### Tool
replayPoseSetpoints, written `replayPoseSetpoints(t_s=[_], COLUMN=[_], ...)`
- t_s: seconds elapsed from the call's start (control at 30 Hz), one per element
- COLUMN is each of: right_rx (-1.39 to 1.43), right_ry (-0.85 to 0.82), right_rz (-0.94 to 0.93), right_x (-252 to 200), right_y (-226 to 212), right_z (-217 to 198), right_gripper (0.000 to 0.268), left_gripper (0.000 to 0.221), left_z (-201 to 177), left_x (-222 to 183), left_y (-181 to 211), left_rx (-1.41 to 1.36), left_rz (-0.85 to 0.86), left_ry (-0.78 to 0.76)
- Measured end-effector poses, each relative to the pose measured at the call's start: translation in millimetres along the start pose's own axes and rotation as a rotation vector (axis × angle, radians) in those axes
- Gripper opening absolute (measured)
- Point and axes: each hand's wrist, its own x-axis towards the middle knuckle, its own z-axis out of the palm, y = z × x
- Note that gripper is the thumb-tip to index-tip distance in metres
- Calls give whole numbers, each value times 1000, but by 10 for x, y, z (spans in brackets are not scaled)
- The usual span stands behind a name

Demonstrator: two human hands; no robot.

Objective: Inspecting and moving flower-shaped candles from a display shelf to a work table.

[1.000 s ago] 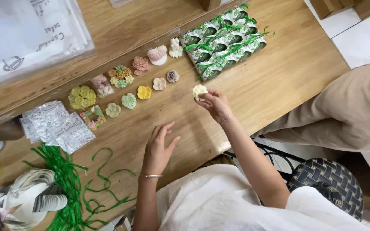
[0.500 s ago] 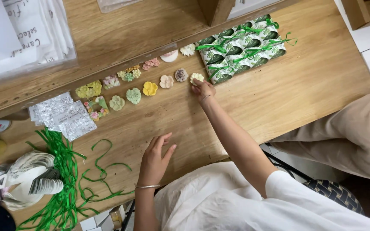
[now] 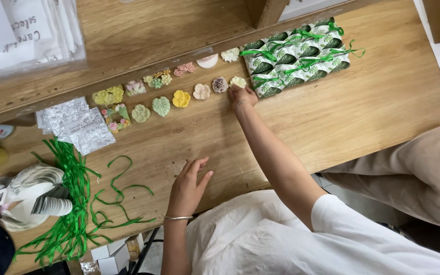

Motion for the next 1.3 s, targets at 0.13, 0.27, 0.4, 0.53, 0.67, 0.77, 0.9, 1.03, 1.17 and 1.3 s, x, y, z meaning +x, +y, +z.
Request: replayPoseSetpoints(t_s=[0.13, 0.27, 0.4, 0.53, 0.67, 0.77, 0.9, 1.03, 1.17, 1.3], right_rx=[-12, -59, -98, -112, -126, -153, -151, -139, -223, -325], right_ry=[15, 14, -129, -241, -289, -358, -433, -458, -512, -524], right_rz=[-23, -39, -51, -110, -63, -9, 116, 233, 405, 545], right_x=[-68, -214, 41, -51, 72, -69, -477, -718, -980, -1372], right_y=[-21, -104, 20, -19, -27, -128, -340, -331, -286, -440], right_z=[83, 96, -61, -121, -226, -299, -404, -814, -1289, -1514], right_gripper=[53, 48, 39, 44, 59, 69, 74, 68, 59, 39], left_gripper=[38, 38, 39, 38, 38, 38, 37, 37, 35, 33], left_z=[-14, -30, -13, -9, 16, 21, 40, 64, 108, 168], left_x=[-19, -56, -79, -92, -83, -88, -93, -98, -100, -86], left_y=[-14, 20, 41, 75, 92, 101, 100, 79, 57, 125], left_rx=[1, -5, 10, 21, 30, 38, 48, 48, 34, 30], left_rz=[12, -10, -69, -79, -48, -27, -10, -3, 3, -16], left_ry=[17, 17, -23, -42, -44, -42, -45, -36, -38, -34])
